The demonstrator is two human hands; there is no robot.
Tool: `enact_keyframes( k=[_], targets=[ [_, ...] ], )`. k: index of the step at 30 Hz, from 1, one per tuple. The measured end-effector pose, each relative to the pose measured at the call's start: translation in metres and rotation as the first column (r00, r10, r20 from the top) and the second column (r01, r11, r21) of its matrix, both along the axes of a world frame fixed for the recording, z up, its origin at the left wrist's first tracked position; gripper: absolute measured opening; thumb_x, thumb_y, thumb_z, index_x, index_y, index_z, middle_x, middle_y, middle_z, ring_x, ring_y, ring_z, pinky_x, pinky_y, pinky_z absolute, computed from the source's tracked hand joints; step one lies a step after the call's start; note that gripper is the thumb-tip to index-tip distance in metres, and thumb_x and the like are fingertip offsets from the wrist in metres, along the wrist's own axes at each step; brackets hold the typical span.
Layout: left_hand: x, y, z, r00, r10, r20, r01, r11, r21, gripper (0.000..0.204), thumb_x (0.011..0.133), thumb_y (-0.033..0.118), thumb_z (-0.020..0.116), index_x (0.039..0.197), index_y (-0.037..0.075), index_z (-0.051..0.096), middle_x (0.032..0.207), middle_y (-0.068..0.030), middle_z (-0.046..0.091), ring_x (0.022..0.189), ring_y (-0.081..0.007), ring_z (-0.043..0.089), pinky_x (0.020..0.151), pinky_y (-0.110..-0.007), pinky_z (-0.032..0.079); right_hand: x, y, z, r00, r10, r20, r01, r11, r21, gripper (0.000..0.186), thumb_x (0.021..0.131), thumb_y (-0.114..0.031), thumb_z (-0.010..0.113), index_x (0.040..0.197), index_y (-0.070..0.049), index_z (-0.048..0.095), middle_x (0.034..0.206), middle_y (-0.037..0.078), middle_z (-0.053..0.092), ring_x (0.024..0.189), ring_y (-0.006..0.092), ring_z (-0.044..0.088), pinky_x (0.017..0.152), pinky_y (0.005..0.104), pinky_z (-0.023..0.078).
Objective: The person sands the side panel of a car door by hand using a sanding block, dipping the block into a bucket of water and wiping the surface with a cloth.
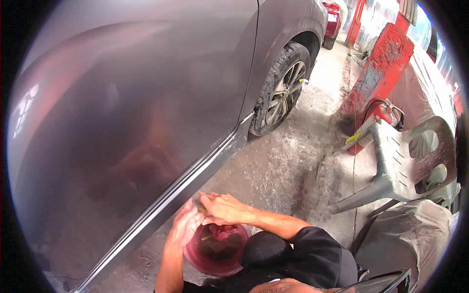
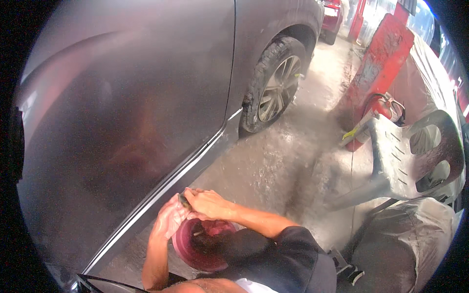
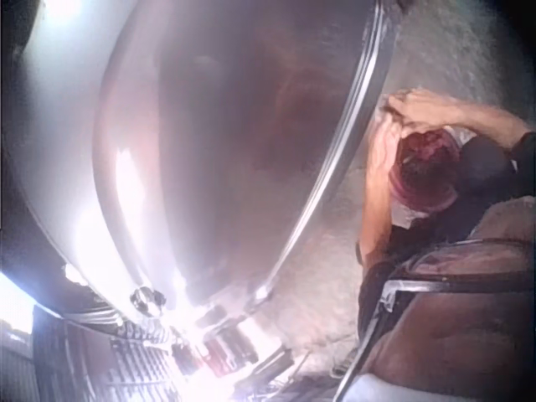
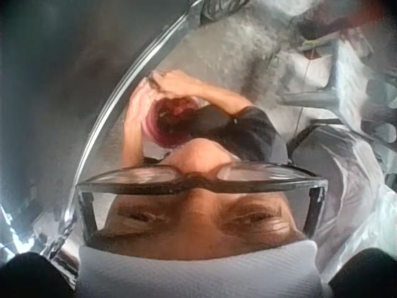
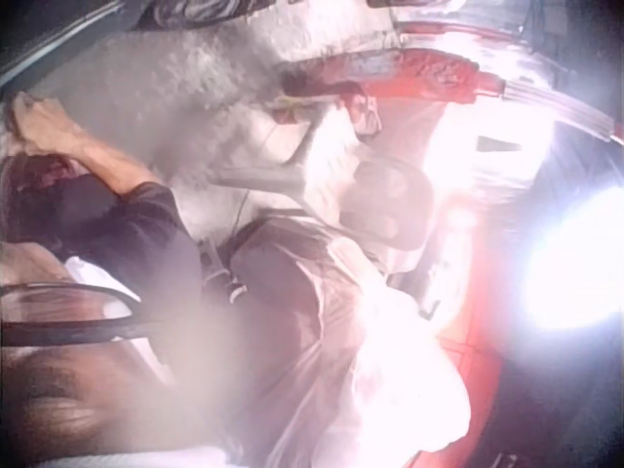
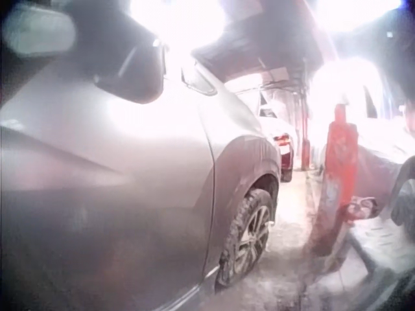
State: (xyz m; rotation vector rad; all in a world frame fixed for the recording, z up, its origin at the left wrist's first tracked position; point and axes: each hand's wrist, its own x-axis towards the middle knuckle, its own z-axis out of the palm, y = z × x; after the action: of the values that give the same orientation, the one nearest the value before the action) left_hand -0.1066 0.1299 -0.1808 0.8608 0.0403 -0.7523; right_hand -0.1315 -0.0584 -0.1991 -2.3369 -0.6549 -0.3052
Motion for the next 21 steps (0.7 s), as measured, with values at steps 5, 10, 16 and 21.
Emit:
enact_keyframes(
  k=[5, 10, 16, 21],
  targets=[
    [-0.007, 0.016, 0.049, 0.784, -0.385, 0.486, -0.116, 0.679, 0.725, 0.059, 0.092, 0.019, 0.063, 0.143, -0.001, 0.041, 0.136, -0.0196, 0.052, 0.13, -0.034, 0.047, 0.114, -0.044, 0.029, 0.012, -0.013, -0.007, 0.966, 0.012, -0.26, 0.043, 0.978, 0.204, 0.046, 0.091, -0.023, 0.064, 0.126, -0.007, 0.039, 0.087, 0.027, 0.066, 0.082, 0.0462, 0.067, 0.064, 0.0514, 0.054],
    [0.034, 0.083, 0.08, -0.108, -0.728, 0.677, -0.905, -0.211, -0.37, 0.055, 0.09, 0.026, 0.066, 0.14, 0.009, 0.047, 0.155, -0.0219, 0.029, 0.148, -0.0407, 0.018, 0.116, -0.063, 0.01, 0.059, -0.096, 0.044, 0.792, -0.61, 0.02, 0.517, 0.687, 0.51, 0.024, 0.092, -0.009, 0.065, 0.115, -0.002, 0.062, 0.107, 0.016, 0.069, 0.088, 0.0209, 0.069, 0.074, 0.0328, 0.055],
    [0.09, 0.139, 0.043, -0.175, -0.82, 0.545, -0.789, -0.214, -0.576, 0.064, 0.097, 0.043, 0.052, 0.149, 0.008, 0.036, 0.158, -0.0235, 0.018, 0.149, -0.0412, 0.012, 0.118, -0.061, 0.006, 0.15, -0.168, 0.133, 0.384, -0.881, 0.276, 0.518, 0.452, 0.726, 0.023, 0.089, -0.016, 0.069, 0.105, 0.001, 0.065, 0.093, 0.018, 0.068, 0.079, 0.0284, 0.066, 0.073, 0.0363, 0.051],
    [0.092, 0.139, 0.042, -0.163, -0.836, 0.524, -0.775, -0.22, -0.593, 0.065, 0.098, 0.046, 0.046, 0.15, 0.007, 0.034, 0.159, -0.0235, 0.017, 0.149, -0.0418, 0.015, 0.118, -0.061, 0.005, 0.177, -0.174, 0.165, 0.218, -0.913, 0.344, 0.503, 0.407, 0.763, 0.023, 0.087, -0.017, 0.073, 0.104, -0.003, 0.066, 0.089, 0.014, 0.07, 0.078, 0.0296, 0.068, 0.072, 0.0374, 0.052]
  ],
)
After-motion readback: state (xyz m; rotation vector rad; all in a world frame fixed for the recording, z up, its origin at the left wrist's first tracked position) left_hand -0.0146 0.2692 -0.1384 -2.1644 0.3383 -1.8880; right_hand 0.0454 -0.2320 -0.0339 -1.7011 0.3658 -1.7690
